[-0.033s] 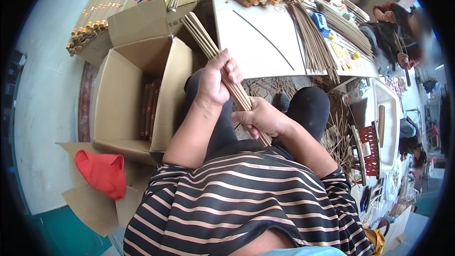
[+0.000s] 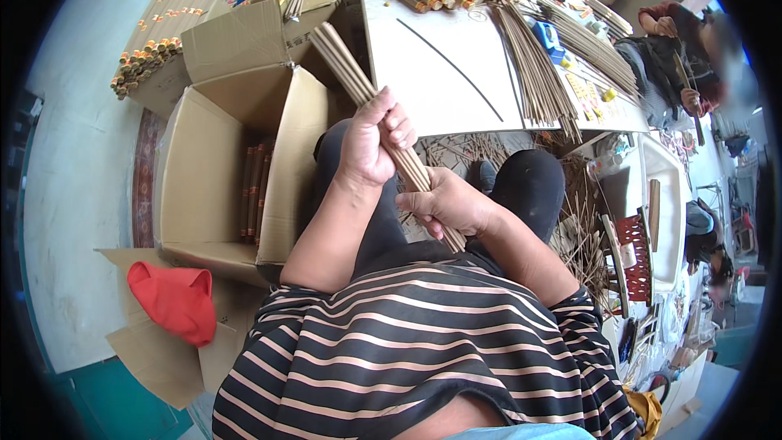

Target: The person gathers thin wooden sticks into bundles, aligns them, and wraps a small paper label around the middle to secure them. The finished bundles are placed into a cardboard box.

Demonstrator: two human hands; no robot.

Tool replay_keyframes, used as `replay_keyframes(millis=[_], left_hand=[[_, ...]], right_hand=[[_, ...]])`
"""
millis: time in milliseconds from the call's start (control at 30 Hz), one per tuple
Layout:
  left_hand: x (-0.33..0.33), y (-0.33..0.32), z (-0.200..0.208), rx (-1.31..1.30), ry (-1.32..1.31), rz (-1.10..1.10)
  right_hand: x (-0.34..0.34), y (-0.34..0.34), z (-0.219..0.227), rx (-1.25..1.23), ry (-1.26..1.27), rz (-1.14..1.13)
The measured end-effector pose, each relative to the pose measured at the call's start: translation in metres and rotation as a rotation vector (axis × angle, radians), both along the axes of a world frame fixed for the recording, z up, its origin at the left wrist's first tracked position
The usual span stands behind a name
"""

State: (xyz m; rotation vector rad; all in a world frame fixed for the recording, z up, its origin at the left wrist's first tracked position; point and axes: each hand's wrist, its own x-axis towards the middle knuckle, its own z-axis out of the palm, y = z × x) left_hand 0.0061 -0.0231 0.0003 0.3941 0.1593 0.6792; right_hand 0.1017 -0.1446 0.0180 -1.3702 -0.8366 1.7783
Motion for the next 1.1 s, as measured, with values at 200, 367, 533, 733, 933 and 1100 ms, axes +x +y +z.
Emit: replay_keyframes(millis=[200, 367, 533, 733, 933, 1100], left_hand=[[0.004, 0.024, -0.004, 0.015, 0.095, 0.099], [-0.017, 0.072, -0.016, -0.107, -0.003, 0.298], [0.010, 0.064, -0.033, -0.181, 0.055, 0.209], [0.026, 0.063, -0.043, -0.248, 0.059, 0.124], [0.033, 0.065, -0.042, -0.221, 0.053, 0.095], [0.031, 0.061, -0.049, -0.204, 0.088, 0.100]], right_hand=[[0.020, 0.005, -0.005, 0.027, -0.038, 0.090], [0.078, 0.014, -0.014, 0.171, -0.447, -0.046], [0.140, 0.057, -0.053, 0.168, -1.516, -0.264], [0.160, 0.062, -0.077, 0.217, -1.576, -0.191], [0.142, 0.036, -0.049, 0.296, -1.357, -0.353], [0.171, 0.024, -0.061, 0.583, -1.358, -0.730]])
